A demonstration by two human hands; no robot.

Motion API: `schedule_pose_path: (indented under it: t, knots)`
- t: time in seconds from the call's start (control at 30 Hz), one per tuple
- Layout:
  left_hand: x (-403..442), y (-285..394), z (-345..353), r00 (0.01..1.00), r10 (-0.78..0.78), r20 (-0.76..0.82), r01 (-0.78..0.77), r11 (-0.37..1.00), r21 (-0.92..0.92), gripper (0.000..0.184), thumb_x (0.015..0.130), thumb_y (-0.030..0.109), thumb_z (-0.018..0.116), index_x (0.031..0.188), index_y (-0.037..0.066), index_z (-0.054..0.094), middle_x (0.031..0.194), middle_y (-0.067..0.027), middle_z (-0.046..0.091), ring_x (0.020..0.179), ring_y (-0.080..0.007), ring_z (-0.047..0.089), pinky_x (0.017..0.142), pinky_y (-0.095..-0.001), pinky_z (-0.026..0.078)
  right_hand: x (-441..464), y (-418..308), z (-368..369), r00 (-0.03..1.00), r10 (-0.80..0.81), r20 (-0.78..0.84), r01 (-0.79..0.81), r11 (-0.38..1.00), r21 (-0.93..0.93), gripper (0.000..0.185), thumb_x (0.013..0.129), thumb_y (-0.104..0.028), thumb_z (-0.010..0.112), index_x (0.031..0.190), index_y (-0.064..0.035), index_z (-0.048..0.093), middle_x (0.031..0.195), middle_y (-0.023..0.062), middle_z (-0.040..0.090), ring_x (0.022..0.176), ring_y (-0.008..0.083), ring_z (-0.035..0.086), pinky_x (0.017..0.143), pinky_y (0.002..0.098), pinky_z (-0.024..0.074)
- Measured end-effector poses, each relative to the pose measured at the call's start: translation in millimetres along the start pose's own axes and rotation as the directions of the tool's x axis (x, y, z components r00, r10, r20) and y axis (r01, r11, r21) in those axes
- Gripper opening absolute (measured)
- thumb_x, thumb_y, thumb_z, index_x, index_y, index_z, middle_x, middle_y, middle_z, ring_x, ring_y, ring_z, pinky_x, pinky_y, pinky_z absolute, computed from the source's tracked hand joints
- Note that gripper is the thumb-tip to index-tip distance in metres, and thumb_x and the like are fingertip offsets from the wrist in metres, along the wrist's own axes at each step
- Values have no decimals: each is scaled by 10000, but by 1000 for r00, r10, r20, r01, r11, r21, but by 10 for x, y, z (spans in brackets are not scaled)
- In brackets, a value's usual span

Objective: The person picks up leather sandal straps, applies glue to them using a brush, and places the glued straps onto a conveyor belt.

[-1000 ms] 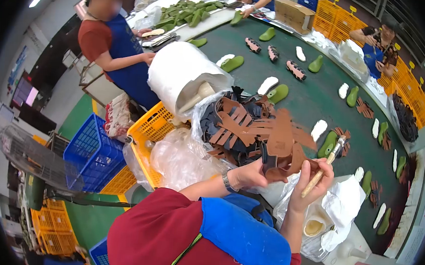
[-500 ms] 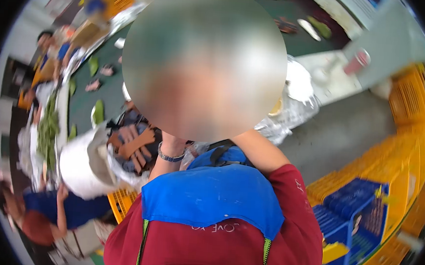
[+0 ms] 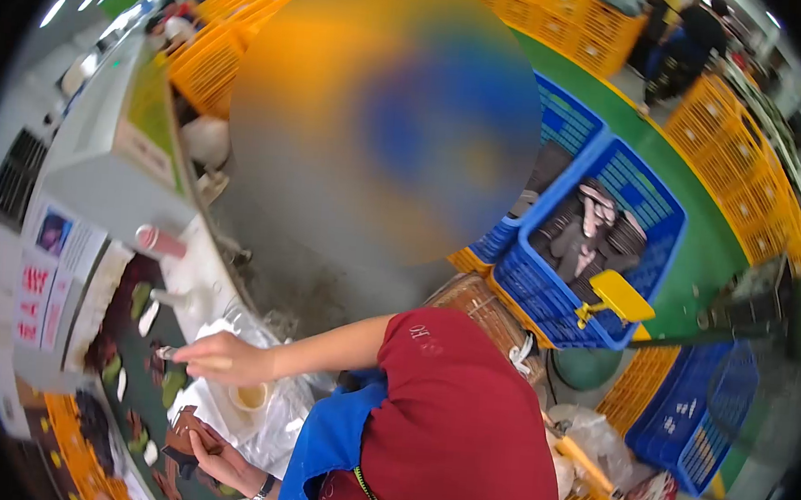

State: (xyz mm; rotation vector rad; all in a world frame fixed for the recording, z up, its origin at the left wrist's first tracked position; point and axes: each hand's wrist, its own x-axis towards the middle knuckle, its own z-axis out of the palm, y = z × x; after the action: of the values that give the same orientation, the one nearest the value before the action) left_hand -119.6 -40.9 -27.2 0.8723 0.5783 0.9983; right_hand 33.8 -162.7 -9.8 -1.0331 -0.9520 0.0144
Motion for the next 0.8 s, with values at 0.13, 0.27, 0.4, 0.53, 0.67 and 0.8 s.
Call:
schedule_pose_path:
  t: [0.13,0.27,0.4,0.53,0.67,0.8]
  knots:
    - [122,-146,191,980,-138,145,140,990,-3,373,791,86,570,1090,-101,450,1062,-156,522,901,-183,536,769,-247,464,-49,-60,-559,961,228,-159,-221,973,63,242,851,-186,516,1017,-21,577,777,45,606,586,88,533,524,211,429]
    - [145,-195,281,967,-172,186,167,985,44,358,799,93,557,1077,-109,458,1023,-158,543,886,-186,544,772,-244,470,-87,-51,-742,861,476,-178,-415,861,294,237,855,-219,516,939,-11,591,681,11,552,495,44,455,455,176,388]
    - [156,-149,186,959,-211,189,213,977,14,356,800,91,555,1077,-111,457,1032,-155,539,882,-193,546,783,-251,472,-53,22,-684,797,593,-115,-473,732,491,187,820,-210,571,854,-28,596,660,-1,531,503,36,425,445,174,357]
    - [58,-18,116,981,-163,104,167,985,-29,340,790,61,560,1073,-99,460,1042,-151,531,887,-191,545,784,-264,476,47,198,-472,760,650,25,-536,604,590,205,831,-221,555,851,-20,590,611,-26,486,492,39,406,430,176,324]
    - [-38,138,-119,998,-45,-47,44,998,-35,344,774,33,570,1077,-86,459,1044,-145,526,898,-198,546,776,-285,486,125,289,-143,717,676,169,-648,558,518,261,862,-267,503,839,-24,595,574,-18,485,462,40,410,417,177,329]
    - [-191,256,-352,987,23,-161,-29,999,-35,335,774,32,566,1068,-94,466,1040,-151,527,911,-201,543,799,-292,482,106,519,302,701,640,315,-703,542,461,249,847,-267,520,809,-31,589,566,-13,499,451,43,421,402,185,339]
